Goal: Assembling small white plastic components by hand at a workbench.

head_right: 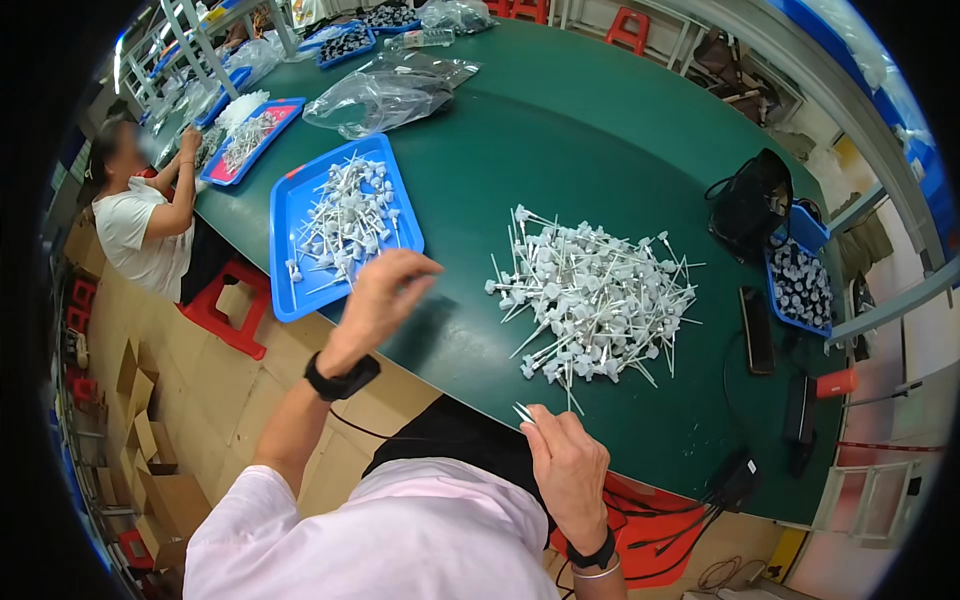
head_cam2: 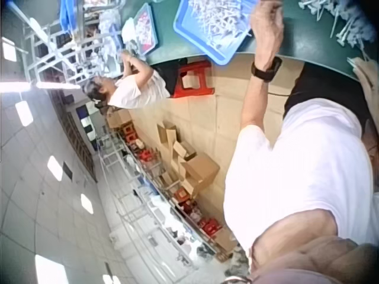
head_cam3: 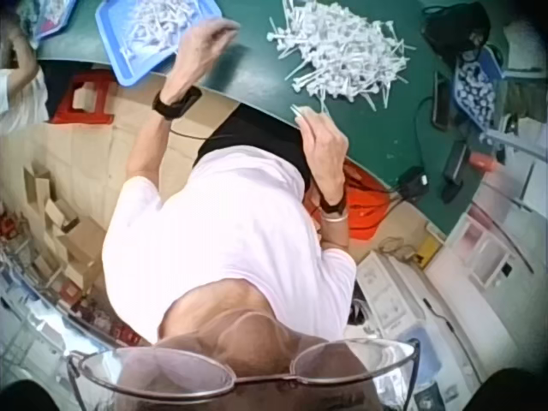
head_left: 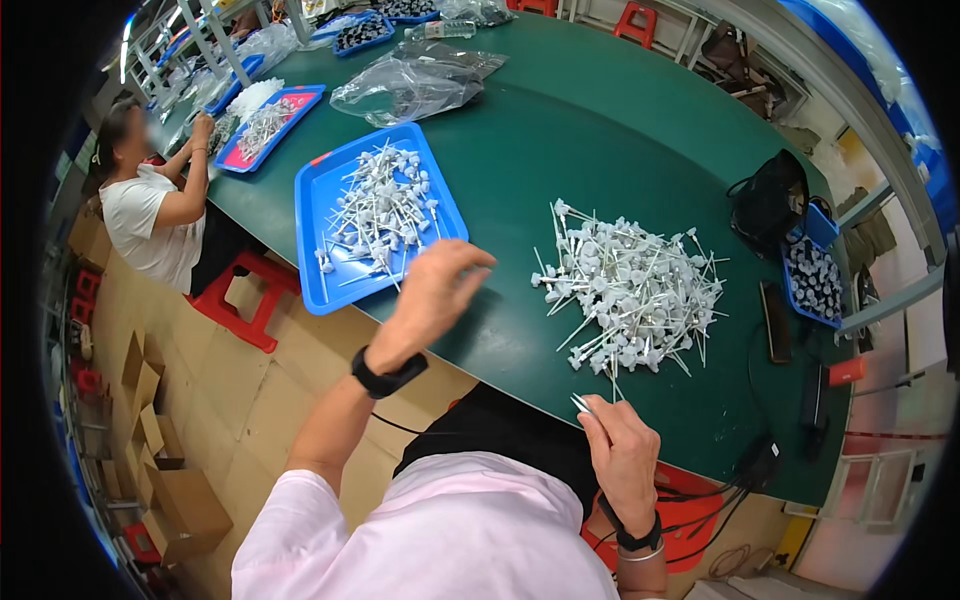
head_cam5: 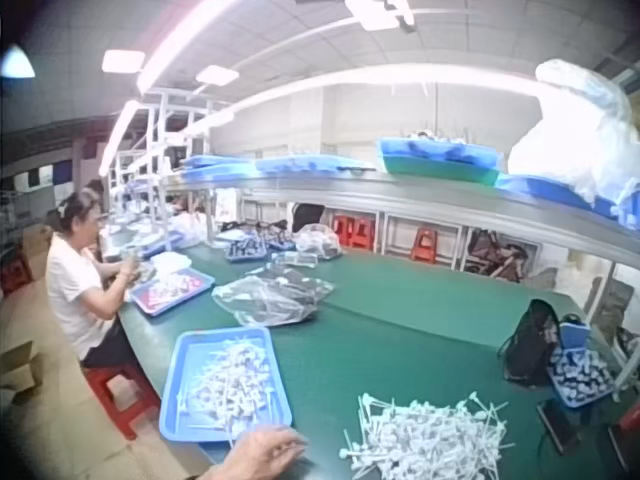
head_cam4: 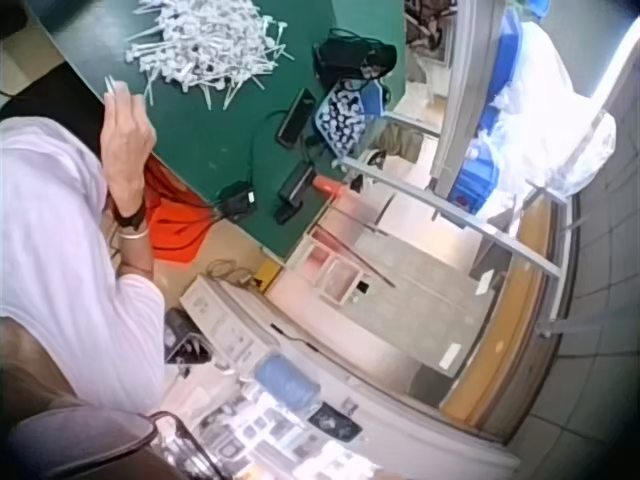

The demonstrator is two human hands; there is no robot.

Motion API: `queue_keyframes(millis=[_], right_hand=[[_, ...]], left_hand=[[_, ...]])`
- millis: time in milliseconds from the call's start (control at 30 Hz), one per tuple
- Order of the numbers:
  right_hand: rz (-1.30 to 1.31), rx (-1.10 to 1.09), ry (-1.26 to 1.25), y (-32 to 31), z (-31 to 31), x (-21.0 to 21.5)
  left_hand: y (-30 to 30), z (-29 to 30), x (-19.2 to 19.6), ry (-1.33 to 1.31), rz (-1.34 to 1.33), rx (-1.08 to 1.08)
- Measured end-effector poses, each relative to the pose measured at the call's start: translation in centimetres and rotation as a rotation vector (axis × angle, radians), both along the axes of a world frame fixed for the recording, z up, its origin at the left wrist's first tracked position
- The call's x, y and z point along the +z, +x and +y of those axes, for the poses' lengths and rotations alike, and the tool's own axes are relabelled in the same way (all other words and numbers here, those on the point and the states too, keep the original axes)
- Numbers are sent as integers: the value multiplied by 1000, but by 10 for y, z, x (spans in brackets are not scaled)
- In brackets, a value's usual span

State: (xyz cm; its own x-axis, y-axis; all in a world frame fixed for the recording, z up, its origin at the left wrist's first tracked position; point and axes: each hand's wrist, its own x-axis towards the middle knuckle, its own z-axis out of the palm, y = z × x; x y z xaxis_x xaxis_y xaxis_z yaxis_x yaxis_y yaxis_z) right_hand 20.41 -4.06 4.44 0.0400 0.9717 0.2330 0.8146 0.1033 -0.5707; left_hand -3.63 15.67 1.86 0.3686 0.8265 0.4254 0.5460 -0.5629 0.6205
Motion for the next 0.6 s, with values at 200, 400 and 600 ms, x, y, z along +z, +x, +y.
queue_keyframes(millis=[200, 400, 600], right_hand=[[81, -46, -27, 11, 5, -5], [124, 3, -15, 12, 19, -12], [269, 5, -35, 8, 24, -3]], left_hand=[[53, 14, -28, 65, 225, -118], [54, 31, -26, 60, 286, -242], [42, -34, 8, -657, -202, -161]])
